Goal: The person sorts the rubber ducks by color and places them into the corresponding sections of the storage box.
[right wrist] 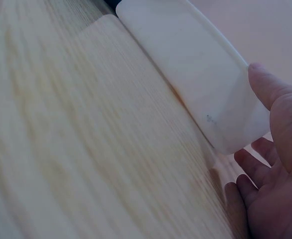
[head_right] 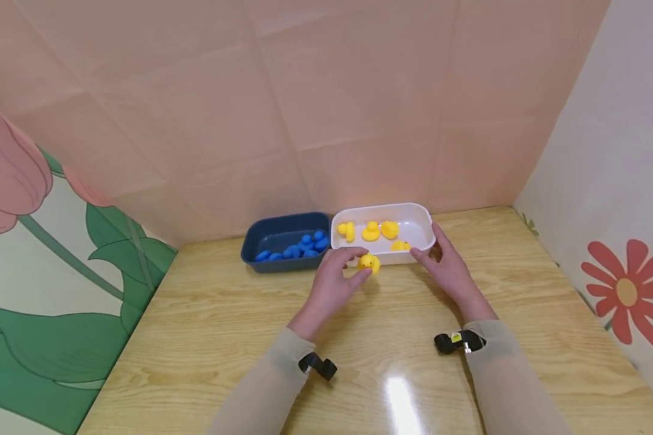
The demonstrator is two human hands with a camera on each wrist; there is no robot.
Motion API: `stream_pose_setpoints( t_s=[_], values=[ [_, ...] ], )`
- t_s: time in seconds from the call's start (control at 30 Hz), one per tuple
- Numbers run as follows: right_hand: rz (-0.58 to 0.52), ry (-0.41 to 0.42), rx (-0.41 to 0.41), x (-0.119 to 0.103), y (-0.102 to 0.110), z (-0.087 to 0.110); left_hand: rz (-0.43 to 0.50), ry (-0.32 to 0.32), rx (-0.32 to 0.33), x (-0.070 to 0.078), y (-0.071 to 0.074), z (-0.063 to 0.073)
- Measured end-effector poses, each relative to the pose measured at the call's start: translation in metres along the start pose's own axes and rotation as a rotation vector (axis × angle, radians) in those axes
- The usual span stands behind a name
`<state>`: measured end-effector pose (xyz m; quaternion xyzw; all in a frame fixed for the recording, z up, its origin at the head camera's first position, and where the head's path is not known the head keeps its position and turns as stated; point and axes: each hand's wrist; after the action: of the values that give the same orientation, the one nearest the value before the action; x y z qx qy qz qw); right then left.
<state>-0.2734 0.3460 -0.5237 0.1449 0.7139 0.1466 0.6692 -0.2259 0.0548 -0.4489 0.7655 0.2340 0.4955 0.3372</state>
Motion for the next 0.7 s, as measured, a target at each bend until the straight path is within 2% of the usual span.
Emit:
stream_pose_setpoints(
  t_s=[0.33, 0.43, 0.7],
  values=[
    [0.0, 0.0, 0.005, 0.005, 0.0, -0.002, -0.058, -0.152, 0.115, 0.0, 0.021, -0.015],
    [0.002, -0.006, 0.001, 0.005, 0.0, -0.002, -0.053, -0.169, 0.131, 0.001, 0.027, -0.021],
    [-0.003, -0.003, -0.002, 0.004, -0.001, -0.001, -0.056, -0.163, 0.139, 0.004, 0.037, -0.04]
  ],
)
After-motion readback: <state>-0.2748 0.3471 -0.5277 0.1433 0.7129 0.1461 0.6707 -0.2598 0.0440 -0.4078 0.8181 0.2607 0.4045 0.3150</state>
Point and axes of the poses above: each hand's wrist, its own z-axis away from the middle knuckle, its own y-axis out of the back of the hand, x = y × z, and after that the axes turned 3 degrees about -z, right-handed
